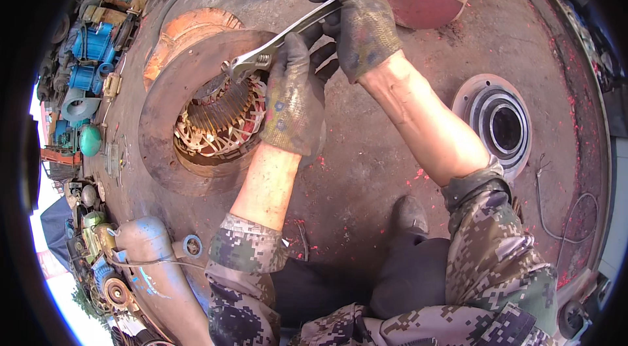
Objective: The person is working on a large, rusty mechanical part, likely a differential housing, using a wrench to tighten or loosen bolts. They manipulate the part, turning it over and adjusting its position while seated on the floor.
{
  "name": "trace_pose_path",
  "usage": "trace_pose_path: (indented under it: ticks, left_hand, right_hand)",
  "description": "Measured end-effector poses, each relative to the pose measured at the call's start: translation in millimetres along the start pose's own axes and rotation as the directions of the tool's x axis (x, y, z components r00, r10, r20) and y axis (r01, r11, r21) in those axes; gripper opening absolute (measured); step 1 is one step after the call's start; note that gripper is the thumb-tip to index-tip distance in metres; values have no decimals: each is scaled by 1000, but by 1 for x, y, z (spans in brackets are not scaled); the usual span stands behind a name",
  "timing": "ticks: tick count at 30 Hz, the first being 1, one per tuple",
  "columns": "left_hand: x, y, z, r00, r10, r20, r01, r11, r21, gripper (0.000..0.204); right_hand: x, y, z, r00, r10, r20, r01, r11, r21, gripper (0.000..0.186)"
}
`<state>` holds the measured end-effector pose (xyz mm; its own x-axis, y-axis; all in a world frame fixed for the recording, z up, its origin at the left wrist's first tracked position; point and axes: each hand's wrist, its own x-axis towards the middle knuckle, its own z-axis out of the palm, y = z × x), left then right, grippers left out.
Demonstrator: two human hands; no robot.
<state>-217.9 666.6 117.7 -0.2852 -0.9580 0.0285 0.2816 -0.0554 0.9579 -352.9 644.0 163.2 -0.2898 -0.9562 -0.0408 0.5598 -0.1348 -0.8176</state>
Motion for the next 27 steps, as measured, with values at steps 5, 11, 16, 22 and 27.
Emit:
trace_pose_path:
  ticks: [5,11,16,22,27]
  left_hand:
    - [-28,-1,-77,915,-397,-72,395,918,-32,34]
    - [-66,59,-163,968,-217,-129,239,952,191,56]
    - [-81,64,-178,927,-367,-73,373,918,131,65]
    - [-52,84,-93,947,-311,79,303,948,97,38]
    - [-46,75,-84,961,-276,35,278,951,-135,28]
  right_hand:
    - [-21,-13,80,885,-347,312,459,763,-456,22]
    - [-70,87,90,140,-41,989,955,-259,-146,23]
    - [-61,125,48,-39,411,911,913,-356,200,24]
    - [-51,99,1,-116,-17,993,940,-325,104,26]
    - [-62,81,-25,240,-287,927,970,103,-219,29]
